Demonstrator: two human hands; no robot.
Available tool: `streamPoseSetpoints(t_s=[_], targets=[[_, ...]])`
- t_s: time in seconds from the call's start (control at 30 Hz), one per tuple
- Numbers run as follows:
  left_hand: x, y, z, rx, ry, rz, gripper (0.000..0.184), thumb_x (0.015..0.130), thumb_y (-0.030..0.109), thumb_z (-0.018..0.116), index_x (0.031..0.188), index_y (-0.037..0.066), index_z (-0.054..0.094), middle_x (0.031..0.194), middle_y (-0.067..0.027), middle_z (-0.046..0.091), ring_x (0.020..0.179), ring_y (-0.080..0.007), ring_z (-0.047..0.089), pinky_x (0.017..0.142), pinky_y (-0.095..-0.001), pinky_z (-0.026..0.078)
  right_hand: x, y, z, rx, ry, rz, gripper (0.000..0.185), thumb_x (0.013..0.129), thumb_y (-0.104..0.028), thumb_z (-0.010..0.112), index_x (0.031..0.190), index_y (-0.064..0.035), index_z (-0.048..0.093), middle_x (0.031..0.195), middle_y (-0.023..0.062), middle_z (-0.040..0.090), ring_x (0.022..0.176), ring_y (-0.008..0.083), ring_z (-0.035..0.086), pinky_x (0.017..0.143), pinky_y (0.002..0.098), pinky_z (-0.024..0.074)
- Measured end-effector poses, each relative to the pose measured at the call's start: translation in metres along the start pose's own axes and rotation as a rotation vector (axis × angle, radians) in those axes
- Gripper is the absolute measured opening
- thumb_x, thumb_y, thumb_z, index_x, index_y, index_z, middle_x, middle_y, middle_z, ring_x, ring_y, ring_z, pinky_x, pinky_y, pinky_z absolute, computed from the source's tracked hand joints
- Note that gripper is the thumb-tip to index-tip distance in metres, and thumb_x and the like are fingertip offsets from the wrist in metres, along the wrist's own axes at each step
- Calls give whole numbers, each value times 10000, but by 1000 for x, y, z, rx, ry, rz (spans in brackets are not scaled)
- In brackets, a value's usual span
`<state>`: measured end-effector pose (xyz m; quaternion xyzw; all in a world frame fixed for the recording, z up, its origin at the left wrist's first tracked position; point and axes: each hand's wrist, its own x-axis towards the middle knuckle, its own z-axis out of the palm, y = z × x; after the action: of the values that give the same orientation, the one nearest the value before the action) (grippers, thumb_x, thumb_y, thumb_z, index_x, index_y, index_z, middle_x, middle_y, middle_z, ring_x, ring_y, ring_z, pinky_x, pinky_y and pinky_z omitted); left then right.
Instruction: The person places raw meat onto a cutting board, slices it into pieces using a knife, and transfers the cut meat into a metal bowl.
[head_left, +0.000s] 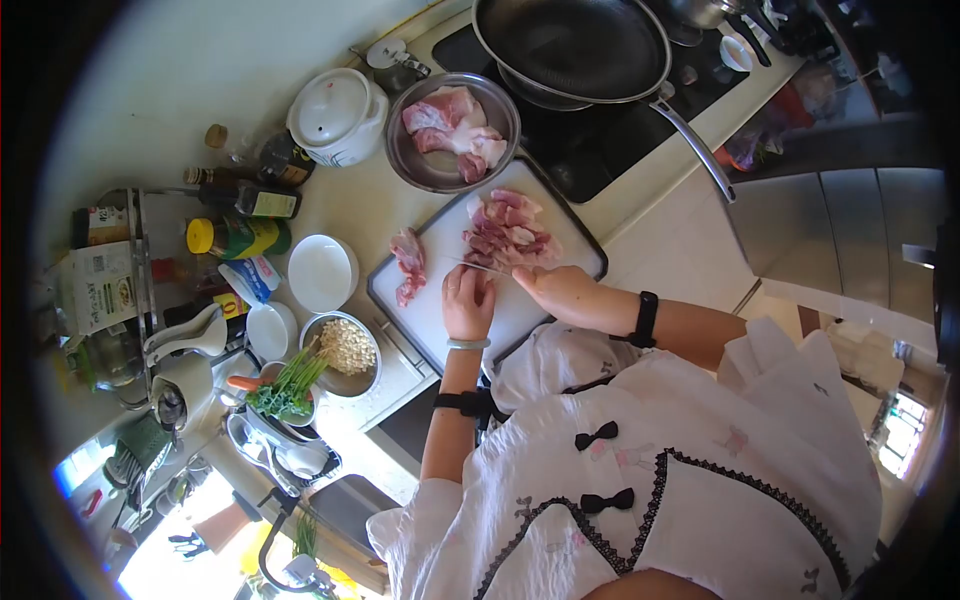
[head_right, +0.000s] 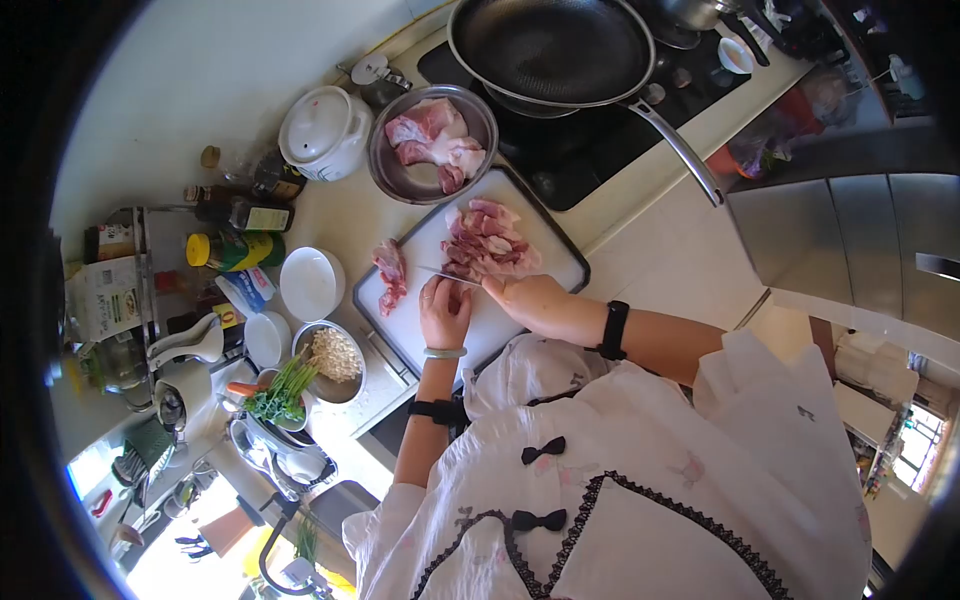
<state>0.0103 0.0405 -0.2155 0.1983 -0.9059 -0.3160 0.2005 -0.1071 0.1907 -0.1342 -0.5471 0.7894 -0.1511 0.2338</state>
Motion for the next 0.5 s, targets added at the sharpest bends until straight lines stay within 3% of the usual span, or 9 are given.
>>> streamPoseSetpoints(t_s=[0.13, 0.27, 0.33, 0.37, 0.43, 0.5], targets=[[-2, 1, 3, 0, 6, -41, 310, 684, 107, 670, 971, 34, 579, 1048, -172, 557, 974, -359, 528, 843, -432, 438, -17, -3, -21, -111, -176, 49, 380, 834, -119, 462, 1191, -1, 406, 723, 156, 591, 615, 330, 617, 465, 412, 470], [-4, 2, 8, -51, 24, -83, 316, 664, 94, 670, 963, 43, 582, 1054, -151, 565, 975, -341, 545, 824, -417, 457, 5, -4, -8, -75, -193, 83, 331, 828, -122, 471, 1133, -2, 429, 714, 159, 591, 627, 329, 617, 478, 414, 476], [-4, 2, 10, -58, 52, -87, 316, 658, 89, 669, 959, 46, 583, 1057, -144, 568, 976, -334, 551, 818, -411, 462, 47, -2, 24, 50, 156, -57, 249, 826, -114, 468, 1048, -5, 446, 716, 163, 589, 638, 325, 617, 484, 414, 476], [-4, 3, 7, -69, 36, -96, 310, 654, 83, 667, 951, 50, 583, 1058, -139, 572, 980, -329, 555, 816, -408, 464, 60, -7, 24, 51, 151, -65, 249, 826, -114, 468, 1048, -5, 446, 716, 163, 589, 638, 325, 617, 484, 414, 476], [-2, 0, 4, -77, 27, -99, 305, 651, 77, 664, 944, 53, 584, 1059, -134, 576, 983, -324, 558, 815, -404, 466, 79, -17, 18, 50, -88, 42, 185, 836, -118, 457, 991, -17, 450, 751, 169, 598, 695, 322, 620, 514, 424, 477], [-3, 0, 6, -74, 7, -107, 301, 649, 70, 661, 939, 56, 583, 1060, -128, 581, 983, -315, 566, 815, -398, 468, 64, -9, 25, 70, 8, 19, 181, 844, -127, 451, 992, -24, 451, 770, 179, 600, 727, 325, 618, 529, 430, 476]])
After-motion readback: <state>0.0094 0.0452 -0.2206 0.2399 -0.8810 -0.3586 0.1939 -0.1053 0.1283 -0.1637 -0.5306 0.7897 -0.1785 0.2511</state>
